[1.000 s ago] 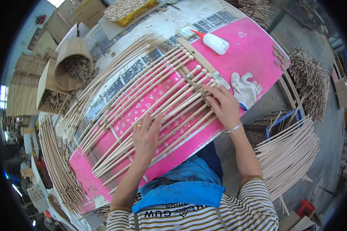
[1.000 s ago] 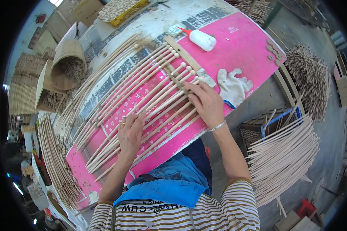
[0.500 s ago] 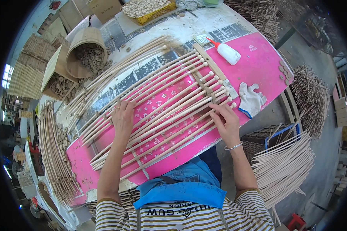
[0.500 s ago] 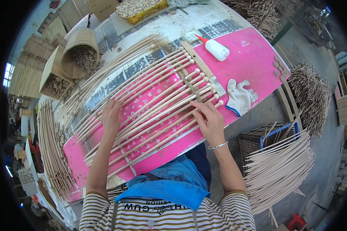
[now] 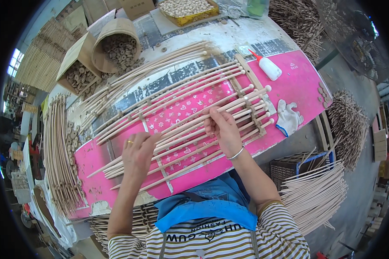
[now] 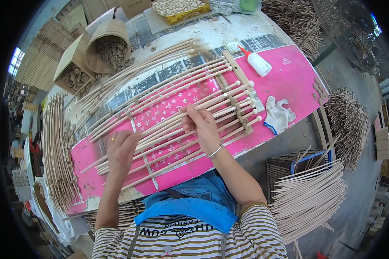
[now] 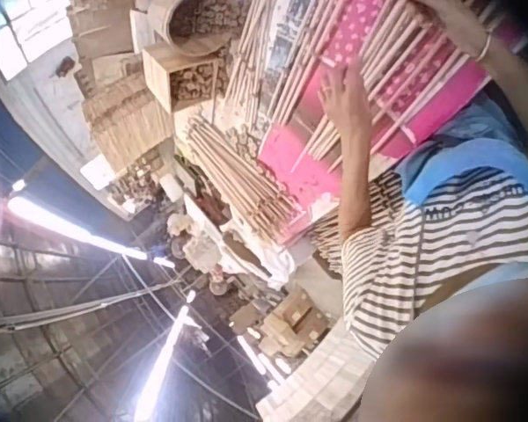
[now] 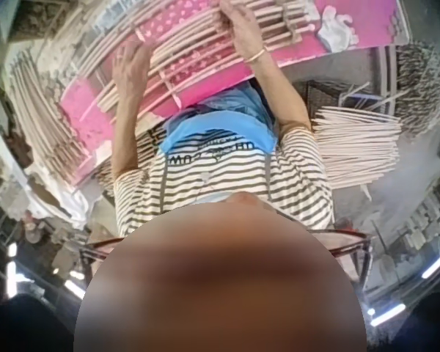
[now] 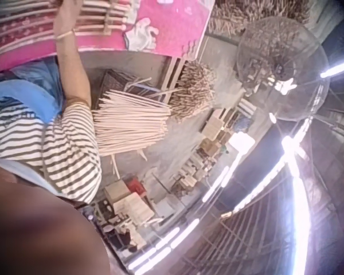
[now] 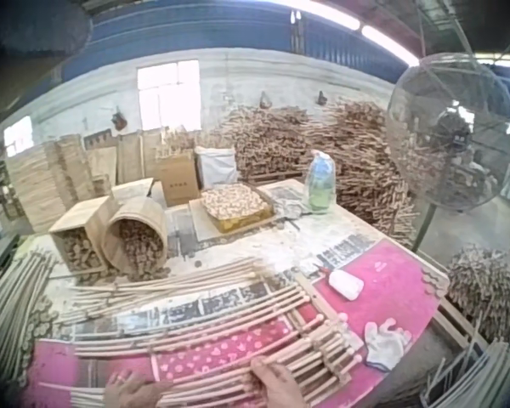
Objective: Assembling a wooden lattice structure by inserting wooden rods into holes in frame blocks and applying glue.
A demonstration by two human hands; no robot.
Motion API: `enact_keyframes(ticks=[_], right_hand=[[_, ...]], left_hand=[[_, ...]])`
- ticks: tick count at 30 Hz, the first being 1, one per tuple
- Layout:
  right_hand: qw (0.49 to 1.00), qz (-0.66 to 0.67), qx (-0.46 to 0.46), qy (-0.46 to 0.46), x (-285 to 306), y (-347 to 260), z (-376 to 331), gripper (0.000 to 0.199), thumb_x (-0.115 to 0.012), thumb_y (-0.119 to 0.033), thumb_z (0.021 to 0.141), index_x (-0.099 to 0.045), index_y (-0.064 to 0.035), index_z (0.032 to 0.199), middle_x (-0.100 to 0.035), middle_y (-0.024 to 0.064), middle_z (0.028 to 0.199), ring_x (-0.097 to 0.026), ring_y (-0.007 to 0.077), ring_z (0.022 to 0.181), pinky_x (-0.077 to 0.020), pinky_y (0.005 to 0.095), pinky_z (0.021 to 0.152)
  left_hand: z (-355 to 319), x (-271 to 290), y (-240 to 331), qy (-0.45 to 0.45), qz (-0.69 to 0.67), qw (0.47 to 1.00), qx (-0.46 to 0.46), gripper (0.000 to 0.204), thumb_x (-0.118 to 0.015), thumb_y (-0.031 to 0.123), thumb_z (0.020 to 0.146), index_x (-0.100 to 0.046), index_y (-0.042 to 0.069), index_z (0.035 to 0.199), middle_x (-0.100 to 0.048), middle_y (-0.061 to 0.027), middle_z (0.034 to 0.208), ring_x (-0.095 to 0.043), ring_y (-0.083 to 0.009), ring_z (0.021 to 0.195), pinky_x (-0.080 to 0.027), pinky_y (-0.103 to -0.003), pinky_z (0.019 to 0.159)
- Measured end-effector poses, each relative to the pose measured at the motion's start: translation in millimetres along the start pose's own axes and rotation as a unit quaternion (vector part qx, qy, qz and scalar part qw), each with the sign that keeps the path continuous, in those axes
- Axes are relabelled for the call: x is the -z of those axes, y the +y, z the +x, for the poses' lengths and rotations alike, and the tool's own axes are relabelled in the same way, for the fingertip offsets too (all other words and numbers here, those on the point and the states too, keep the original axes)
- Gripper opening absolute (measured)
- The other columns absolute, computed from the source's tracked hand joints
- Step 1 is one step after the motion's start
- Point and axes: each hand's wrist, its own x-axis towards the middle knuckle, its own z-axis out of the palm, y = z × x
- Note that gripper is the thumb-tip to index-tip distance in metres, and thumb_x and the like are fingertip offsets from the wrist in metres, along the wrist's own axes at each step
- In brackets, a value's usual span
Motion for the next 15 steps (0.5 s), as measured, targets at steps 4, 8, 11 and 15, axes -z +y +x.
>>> enact_keyframes(ticks=[4, 8, 11, 15], right_hand=[[0.999, -0.002, 0.034, 0.029, 11, -20, -3, 0.031, -0.057, -0.032, 0.113, -0.073, -0.0048, 0.114, -0.068, -0.0012, 0.081, -0.062, 0.0067, 0.069, -0.0487, 0.0228, 0.061], [0.998, -0.019, 0.047, 0.024, 13, -30, -2, 0.029, -0.059, -0.03, 0.112, -0.072, -0.0045, 0.115, -0.067, -0.0005, 0.08, -0.061, 0.0076, 0.07, -0.0482, 0.0227, 0.063], [0.998, -0.033, 0.05, 0.025, 12, -32, -6, 0.03, -0.059, -0.031, 0.112, -0.072, -0.0044, 0.115, -0.067, -0.0005, 0.081, -0.061, 0.0076, 0.07, -0.0481, 0.0226, 0.062], [0.998, -0.039, 0.045, 0.03, 4, -27, -10, 0.032, -0.057, -0.031, 0.113, -0.074, -0.0039, 0.113, -0.068, -0.0014, 0.081, -0.06, 0.0041, 0.068, -0.0488, 0.0208, 0.061]], left_hand=[[-35, 40, -28, -0.003, 0.008, 0.994, 0.105, 0.054, -0.079, 0.016, 0.088, -0.065, 0.009, 0.14, -0.065, -0.0117, 0.128, -0.061, -0.0355, 0.116, -0.047, -0.048, 0.097], [-67, 55, -54, -0.037, -0.02, 0.989, 0.143, 0.045, -0.077, 0.016, 0.09, -0.068, 0.008, 0.134, -0.069, -0.012, 0.116, -0.065, -0.0348, 0.106, -0.048, -0.047, 0.093], [-71, 57, -53, -0.054, -0.074, 0.983, 0.156, 0.042, -0.076, 0.015, 0.091, -0.069, 0.008, 0.132, -0.07, -0.0125, 0.107, -0.066, -0.0346, 0.099, -0.049, -0.045, 0.089], [-57, 43, -39, -0.026, -0.107, 0.984, 0.141, 0.027, -0.076, 0.012, 0.09, -0.071, 0.005, 0.116, -0.07, -0.0117, 0.097, -0.067, -0.0334, 0.092, -0.051, -0.043, 0.083]])
